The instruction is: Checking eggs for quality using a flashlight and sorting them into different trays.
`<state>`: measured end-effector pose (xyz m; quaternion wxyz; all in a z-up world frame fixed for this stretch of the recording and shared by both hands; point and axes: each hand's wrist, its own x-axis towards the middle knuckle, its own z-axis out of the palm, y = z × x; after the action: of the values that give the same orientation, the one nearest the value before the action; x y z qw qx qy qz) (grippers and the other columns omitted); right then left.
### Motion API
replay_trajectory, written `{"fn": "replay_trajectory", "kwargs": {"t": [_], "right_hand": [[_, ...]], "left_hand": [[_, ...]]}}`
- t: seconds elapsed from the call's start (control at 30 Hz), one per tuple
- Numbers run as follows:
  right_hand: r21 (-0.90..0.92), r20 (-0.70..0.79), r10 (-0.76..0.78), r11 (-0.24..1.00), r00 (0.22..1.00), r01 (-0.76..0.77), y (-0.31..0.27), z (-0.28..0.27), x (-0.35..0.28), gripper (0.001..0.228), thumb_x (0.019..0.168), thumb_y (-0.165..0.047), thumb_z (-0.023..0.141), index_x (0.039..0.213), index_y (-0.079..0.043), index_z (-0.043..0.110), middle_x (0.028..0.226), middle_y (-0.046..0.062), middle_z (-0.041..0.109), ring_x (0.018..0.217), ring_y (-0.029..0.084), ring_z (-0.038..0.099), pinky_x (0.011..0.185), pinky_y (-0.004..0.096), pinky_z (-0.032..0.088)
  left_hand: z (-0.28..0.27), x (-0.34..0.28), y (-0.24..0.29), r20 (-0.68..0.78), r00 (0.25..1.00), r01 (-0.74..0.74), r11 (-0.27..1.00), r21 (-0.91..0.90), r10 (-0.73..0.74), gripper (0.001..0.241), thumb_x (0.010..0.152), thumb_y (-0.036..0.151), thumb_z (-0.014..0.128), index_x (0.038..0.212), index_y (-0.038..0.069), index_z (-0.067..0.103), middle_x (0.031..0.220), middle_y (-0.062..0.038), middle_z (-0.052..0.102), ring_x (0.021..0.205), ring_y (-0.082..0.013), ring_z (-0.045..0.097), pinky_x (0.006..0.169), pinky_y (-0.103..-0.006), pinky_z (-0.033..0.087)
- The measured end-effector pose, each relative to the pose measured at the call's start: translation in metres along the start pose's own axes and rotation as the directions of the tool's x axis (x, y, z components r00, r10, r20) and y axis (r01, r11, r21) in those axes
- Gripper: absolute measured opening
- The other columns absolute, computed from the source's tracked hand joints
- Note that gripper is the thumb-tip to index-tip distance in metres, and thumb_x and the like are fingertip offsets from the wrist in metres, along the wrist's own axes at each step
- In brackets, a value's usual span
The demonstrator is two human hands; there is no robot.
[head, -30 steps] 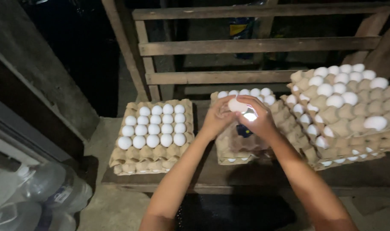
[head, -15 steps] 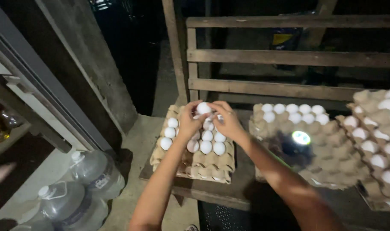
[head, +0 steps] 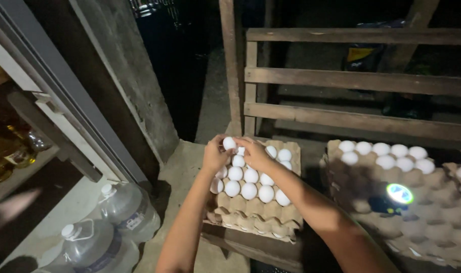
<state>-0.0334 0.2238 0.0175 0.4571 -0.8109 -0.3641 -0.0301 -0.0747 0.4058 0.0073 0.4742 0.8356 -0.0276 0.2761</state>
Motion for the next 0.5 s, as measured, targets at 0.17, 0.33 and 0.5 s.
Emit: {"fn": "replay_trajectory", "kwargs": {"t": [0.17,0.33,0.5], "right_hand": [[-0.150,0.053,-0.022,0.988,0.998,0.030,0.023,0.012,0.022,0.071,0.078,0.014,0.051,0.143,-0.013,0.059,0.134,0.014,0.063,0.114,0.033,0.062,0.094,0.039,0.049],[-0.302,0.097,0.056,0.953,0.994,-0.024,0.023,0.017,0.031,0.066,0.083,0.009,0.053,0.144,-0.016,0.057,0.141,0.014,0.059,0.130,0.036,0.053,0.108,0.044,0.044],[-0.382,0.163,-0.068,0.916,0.984,0.126,0.052,0.029,0.039,0.069,0.076,0.013,0.053,0.140,-0.012,0.060,0.143,0.014,0.058,0.136,0.035,0.047,0.112,0.046,0.036]], "left_hand": [[0.010,0.018,-0.031,-0.005,0.997,-0.069,0.969,0.235,0.073,0.055,0.066,0.013,0.090,0.115,0.002,0.068,0.095,-0.018,0.075,0.088,-0.0352,0.070,0.081,-0.0423,0.056],[0.017,0.033,-0.042,-0.004,0.997,-0.066,0.947,0.315,0.071,0.058,0.057,0.014,0.094,0.108,0.001,0.070,0.098,-0.021,0.074,0.095,-0.0400,0.069,0.089,-0.0456,0.053],[0.030,0.039,-0.068,0.069,0.983,0.140,0.933,0.332,-0.172,0.062,0.055,0.017,0.094,0.111,0.004,0.071,0.111,-0.020,0.074,0.106,-0.0370,0.070,0.089,-0.0424,0.056]]}}
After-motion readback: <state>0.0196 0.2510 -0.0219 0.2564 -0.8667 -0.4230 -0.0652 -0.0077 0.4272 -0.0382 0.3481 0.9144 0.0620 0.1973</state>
